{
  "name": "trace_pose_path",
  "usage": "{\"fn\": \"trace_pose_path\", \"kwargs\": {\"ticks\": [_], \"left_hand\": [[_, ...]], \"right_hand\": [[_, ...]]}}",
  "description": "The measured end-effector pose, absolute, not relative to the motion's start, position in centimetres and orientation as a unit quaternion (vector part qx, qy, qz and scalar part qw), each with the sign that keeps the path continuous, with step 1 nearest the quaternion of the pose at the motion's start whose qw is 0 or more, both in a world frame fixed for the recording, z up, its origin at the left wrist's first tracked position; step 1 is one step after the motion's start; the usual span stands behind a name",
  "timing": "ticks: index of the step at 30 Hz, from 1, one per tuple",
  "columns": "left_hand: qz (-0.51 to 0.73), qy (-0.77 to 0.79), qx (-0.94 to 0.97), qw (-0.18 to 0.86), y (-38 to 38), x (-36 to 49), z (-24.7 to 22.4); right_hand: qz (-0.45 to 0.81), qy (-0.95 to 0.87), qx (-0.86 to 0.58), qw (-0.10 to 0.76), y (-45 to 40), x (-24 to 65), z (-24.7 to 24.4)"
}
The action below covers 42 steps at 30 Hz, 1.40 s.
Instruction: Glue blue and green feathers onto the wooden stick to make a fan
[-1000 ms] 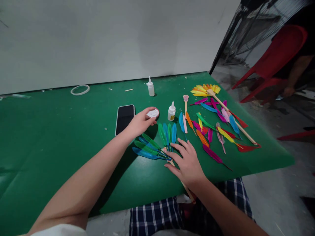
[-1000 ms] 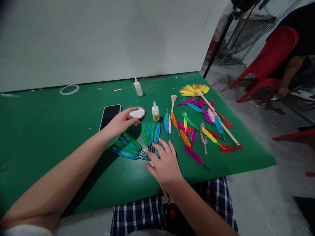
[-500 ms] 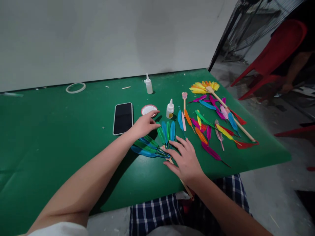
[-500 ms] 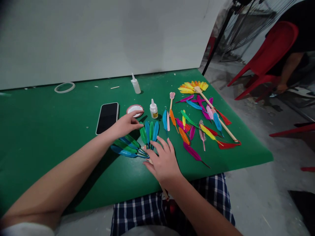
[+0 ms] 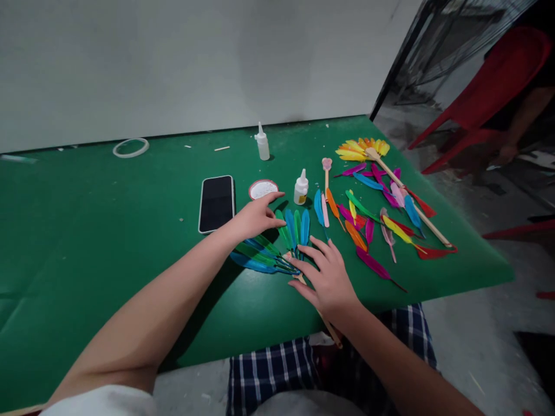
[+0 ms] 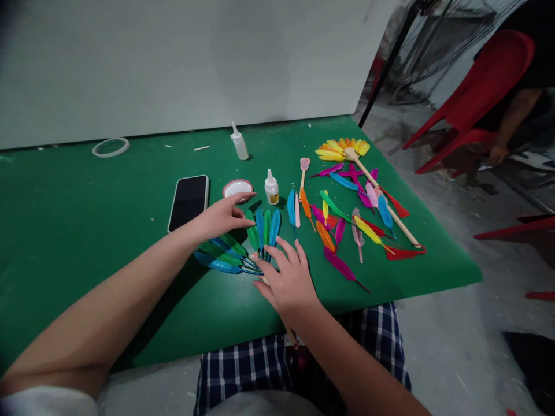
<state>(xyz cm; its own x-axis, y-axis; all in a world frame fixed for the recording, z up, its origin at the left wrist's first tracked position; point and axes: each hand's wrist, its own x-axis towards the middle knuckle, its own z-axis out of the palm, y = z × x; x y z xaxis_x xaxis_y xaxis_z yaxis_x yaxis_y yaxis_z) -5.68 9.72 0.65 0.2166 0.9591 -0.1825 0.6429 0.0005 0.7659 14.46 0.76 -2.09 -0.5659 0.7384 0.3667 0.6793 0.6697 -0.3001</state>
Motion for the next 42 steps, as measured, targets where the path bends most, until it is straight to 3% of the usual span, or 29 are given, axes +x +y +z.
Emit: {"fn": "trace_pose_path", "kwargs": {"ticks": [42], "left_hand": [[0.188,0.577,0.666,0.435,9.06,-5.48,1.38]], "right_hand": [[0.084,-0.881,-0.405,0.230,0.73,14.50,-2.12]]}}
